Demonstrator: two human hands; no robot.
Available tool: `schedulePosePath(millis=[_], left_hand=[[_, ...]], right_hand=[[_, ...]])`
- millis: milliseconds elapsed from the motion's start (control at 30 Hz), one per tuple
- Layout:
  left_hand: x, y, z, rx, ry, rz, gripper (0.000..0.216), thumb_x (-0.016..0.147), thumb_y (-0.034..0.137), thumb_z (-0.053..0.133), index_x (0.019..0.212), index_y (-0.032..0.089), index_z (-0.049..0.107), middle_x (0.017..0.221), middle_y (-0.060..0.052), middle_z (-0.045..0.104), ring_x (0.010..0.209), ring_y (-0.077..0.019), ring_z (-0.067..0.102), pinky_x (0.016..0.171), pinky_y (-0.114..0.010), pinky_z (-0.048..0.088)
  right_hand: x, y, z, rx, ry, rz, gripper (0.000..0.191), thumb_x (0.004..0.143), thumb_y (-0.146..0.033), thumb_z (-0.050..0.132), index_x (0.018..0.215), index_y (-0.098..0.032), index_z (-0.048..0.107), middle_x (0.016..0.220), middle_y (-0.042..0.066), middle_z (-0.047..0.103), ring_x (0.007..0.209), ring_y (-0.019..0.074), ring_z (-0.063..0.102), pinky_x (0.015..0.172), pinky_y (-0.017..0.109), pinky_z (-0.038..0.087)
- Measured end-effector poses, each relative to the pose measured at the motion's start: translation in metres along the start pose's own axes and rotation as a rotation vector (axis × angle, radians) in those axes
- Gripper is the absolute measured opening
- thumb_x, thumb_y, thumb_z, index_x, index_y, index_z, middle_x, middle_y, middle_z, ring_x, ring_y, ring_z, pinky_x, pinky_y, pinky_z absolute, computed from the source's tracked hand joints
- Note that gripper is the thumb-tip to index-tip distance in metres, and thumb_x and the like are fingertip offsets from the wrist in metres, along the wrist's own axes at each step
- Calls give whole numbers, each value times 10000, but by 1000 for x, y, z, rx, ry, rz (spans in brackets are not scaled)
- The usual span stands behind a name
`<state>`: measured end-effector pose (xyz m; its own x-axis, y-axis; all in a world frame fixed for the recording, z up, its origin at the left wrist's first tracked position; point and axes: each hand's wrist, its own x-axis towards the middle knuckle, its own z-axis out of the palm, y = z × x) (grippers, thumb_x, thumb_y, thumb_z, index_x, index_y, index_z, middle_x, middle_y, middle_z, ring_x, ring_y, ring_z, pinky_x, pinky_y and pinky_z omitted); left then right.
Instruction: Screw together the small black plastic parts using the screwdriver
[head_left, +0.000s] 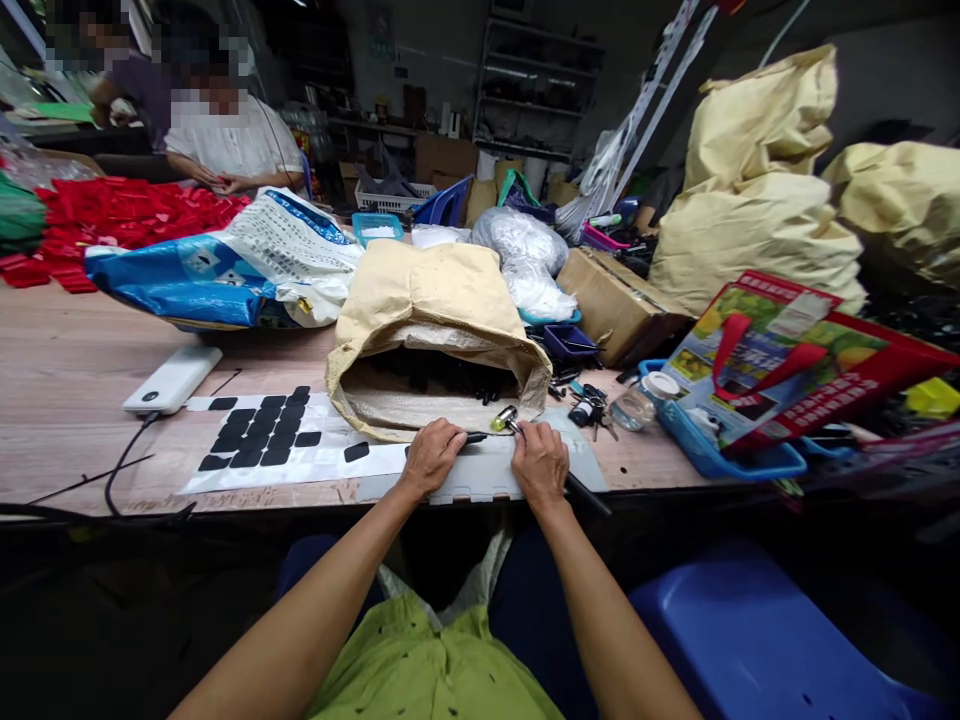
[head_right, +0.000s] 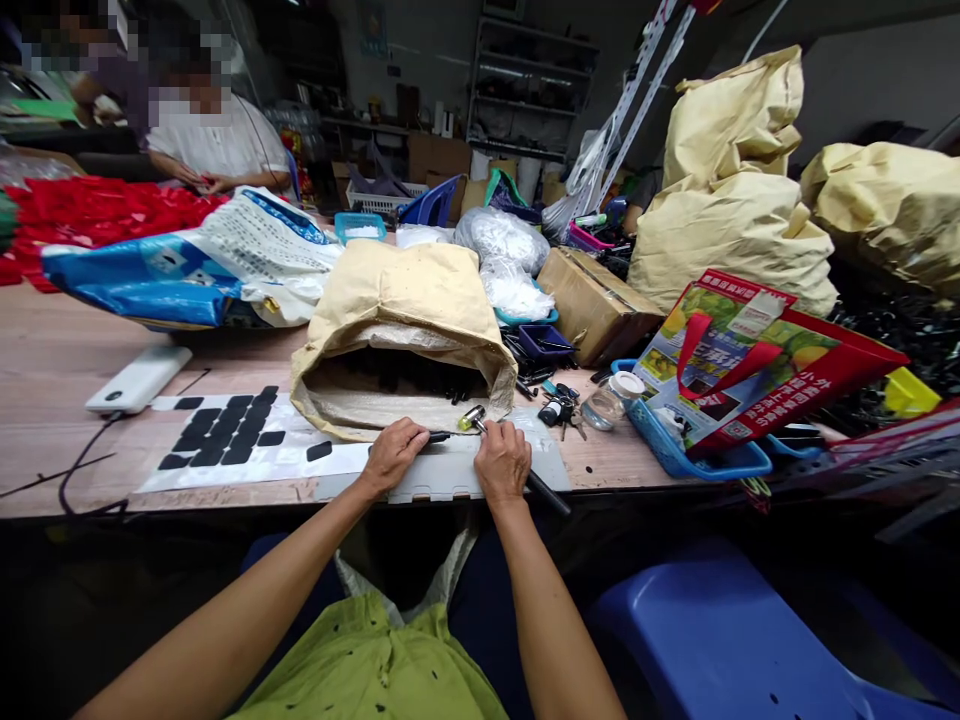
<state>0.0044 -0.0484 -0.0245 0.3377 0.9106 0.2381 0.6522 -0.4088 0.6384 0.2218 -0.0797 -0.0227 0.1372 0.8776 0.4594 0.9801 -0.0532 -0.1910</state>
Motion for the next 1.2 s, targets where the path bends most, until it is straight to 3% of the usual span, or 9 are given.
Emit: schedulePosePath(millis=[500,933,1067,1200], left_hand=[[-1,0,-1,49,-7,20,390,1065,335,349,773,209,575,840,-26,584,855,-194,553,816,-332,414],[-1,-4,1,44,-1,34,393,1059,349,361,779,211,600,830,-29,595,857,-197,565,825,-336,431],[-6,5,-2,0,16,43,352,1051,362,386,862,213,643,880,-39,633,915,-207,590,861,-343,444],[-44,28,-7,-147,-33,110,262,1039,360,419,1084,231,643,1029,-58,680,970,-211,625,904,-353,472]], right_hand=[[-4,-2,0,22,1,15,223,944,-235,581,1144,-210,676,1013,81,623,952,239,486,792,333,321],[-4,-3,0,19,-11,33,224,934,-239,587,1138,-212,676,1024,81,624,964,242,488,794,344,319],[-3,-2,0,18,-6,36,210,930,-240,594,1121,-213,677,1027,75,628,967,238,494,795,338,322],[-3,-2,-1,18,-13,38,205,930,-241,593,1116,-209,675,1018,77,621,962,237,493,793,334,324]])
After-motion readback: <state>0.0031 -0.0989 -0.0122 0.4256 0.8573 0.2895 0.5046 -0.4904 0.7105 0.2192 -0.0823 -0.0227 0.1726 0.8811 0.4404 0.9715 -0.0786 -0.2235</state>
